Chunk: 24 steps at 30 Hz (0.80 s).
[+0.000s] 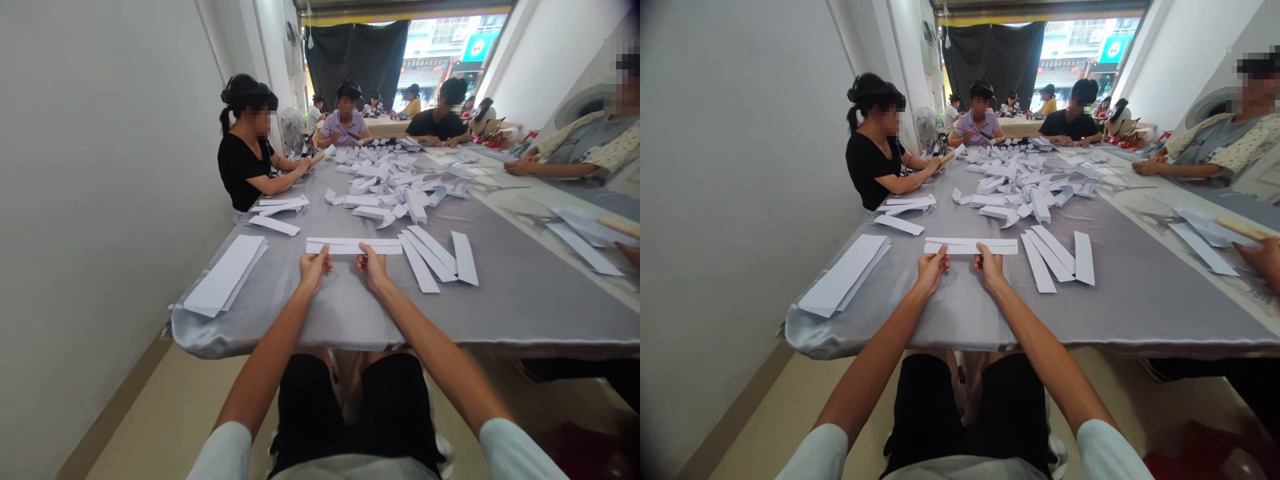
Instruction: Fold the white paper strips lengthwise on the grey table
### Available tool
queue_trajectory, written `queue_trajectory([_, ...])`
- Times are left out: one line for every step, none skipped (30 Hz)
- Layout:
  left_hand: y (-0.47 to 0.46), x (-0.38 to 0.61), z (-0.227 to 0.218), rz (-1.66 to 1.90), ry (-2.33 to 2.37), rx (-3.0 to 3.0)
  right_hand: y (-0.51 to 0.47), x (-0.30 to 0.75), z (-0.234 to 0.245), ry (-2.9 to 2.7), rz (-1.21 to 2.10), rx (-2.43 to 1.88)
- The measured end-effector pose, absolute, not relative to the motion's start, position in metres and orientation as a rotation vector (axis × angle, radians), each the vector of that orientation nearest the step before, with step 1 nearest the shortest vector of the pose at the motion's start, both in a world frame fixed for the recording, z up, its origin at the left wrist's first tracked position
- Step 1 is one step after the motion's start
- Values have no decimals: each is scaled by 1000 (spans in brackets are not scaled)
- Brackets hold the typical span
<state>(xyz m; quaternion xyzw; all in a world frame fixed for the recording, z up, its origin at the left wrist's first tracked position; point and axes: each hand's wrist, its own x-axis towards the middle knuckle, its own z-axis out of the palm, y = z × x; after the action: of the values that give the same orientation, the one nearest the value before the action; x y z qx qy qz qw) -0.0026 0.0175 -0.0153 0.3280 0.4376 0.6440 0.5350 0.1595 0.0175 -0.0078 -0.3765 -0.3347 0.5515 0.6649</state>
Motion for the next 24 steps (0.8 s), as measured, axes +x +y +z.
queue_trajectory([17, -2, -16, 1538, 1052, 799, 17, 159, -7, -754, 1235, -855])
queue_trajectory([18, -1, -16, 1545, 1059, 811, 17, 158, -7, -750, 1221, -861])
queue_trajectory([18, -2, -16, 1556, 1065, 816, 17, 158, -7, -746, 1204, -866])
queue_trajectory([18, -2, -16, 1568, 1071, 814, 18, 158, -7, -737, 1183, -870])
queue_trajectory([19, -4, -16, 1584, 1075, 805, 19, 160, -7, -723, 1160, -874])
queue_trajectory([19, -6, -15, 1604, 1078, 788, 20, 162, -7, -704, 1137, -878])
queue_trajectory([20, -8, -15, 1630, 1081, 764, 22, 164, -7, -683, 1115, -880])
queue_trajectory([22, -11, -14, 1658, 1085, 735, 23, 167, -7, -659, 1095, -882])
queue_trajectory([23, -14, -13, 1688, 1091, 700, 24, 169, -7, -634, 1079, -882])
queue_trajectory([24, -17, -13, 1716, 1095, 665, 25, 172, -7, -614, 1069, -883])
queue_trajectory([24, -19, -12, 1738, 1092, 637, 25, 173, -6, -602, 1064, -883])
queue_trajectory([24, -21, -12, 1749, 1080, 620, 25, 174, -6, -600, 1063, -882])
queue_trajectory([24, -22, -11, 1742, 1060, 623, 25, 174, -6, -609, 1066, -882])
queue_trajectory([23, -21, -11, 1714, 1034, 643, 24, 173, -6, -629, 1073, -881])
queue_trajectory([21, -20, -10, 1664, 1010, 679, 22, 170, -6, -658, 1080, -881])
queue_trajectory([19, -17, -10, 1593, 987, 729, 20, 168, -7, -695, 1087, -881])
queue_trajectory([17, -14, -10, 1511, 969, 782, 18, 164, -8, -737, 1095, -882])
queue_trajectory([15, -10, -11, 1421, 954, 835, 16, 161, -9, -786, 1108, -882])
queue_trajectory([13, -6, -12, 1342, 942, 880, 14, 157, -10, -841, 1127, -880])
queue_trajectory([11, -3, -12, 1286, 937, 915, 11, 154, -11, -899, 1154, -876])
queue_trajectory([10, 1, -13, 1256, 939, 936, 9, 151, -12, -952, 1184, -872])
queue_trajectory([10, 3, -14, 1253, 953, 941, 7, 149, -13, -993, 1215, -868])
queue_trajectory([10, 4, -14, 1271, 977, 930, 6, 147, -13, -1020, 1240, -867])
queue_trajectory([11, 5, -14, 1307, 1008, 905, 5, 146, -14, -1032, 1256, -871])
